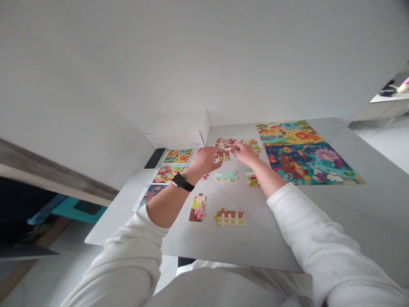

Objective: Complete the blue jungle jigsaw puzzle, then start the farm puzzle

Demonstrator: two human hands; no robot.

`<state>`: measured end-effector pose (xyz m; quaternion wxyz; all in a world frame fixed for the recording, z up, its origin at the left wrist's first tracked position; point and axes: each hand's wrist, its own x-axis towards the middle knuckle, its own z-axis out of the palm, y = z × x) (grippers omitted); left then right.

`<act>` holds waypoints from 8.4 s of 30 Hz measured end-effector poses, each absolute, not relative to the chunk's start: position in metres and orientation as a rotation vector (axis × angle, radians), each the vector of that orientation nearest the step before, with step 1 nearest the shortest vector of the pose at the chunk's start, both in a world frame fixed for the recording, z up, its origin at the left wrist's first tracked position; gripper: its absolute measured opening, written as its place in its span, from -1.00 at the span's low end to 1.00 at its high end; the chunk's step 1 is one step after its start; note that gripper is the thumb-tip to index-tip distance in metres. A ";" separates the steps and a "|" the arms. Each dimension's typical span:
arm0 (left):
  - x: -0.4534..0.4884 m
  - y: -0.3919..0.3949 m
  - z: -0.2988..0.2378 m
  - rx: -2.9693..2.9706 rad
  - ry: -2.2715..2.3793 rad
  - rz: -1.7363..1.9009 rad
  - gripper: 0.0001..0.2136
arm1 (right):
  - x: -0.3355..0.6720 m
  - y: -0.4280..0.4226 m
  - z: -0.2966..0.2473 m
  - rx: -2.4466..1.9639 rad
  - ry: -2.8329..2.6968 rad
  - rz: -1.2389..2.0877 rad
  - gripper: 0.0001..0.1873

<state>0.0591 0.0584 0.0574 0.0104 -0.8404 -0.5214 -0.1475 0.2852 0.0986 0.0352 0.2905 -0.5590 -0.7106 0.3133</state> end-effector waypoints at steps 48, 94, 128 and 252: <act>0.102 -0.077 0.031 -3.114 -1.820 -1.174 -0.74 | 0.367 -0.104 0.016 -0.963 -2.283 0.238 -0.76; 0.117 -0.094 0.025 -3.150 -1.774 -0.257 -0.70 | 0.387 -0.149 -0.011 -1.118 -2.358 0.317 -0.79; 0.126 -0.093 0.026 -3.047 -1.823 -0.593 -0.86 | 0.411 -0.100 0.040 -1.036 -1.729 0.488 -0.79; 0.041 0.003 0.037 -2.796 -2.085 -2.060 -0.62 | 0.272 0.027 0.048 -0.994 -1.859 0.817 -0.63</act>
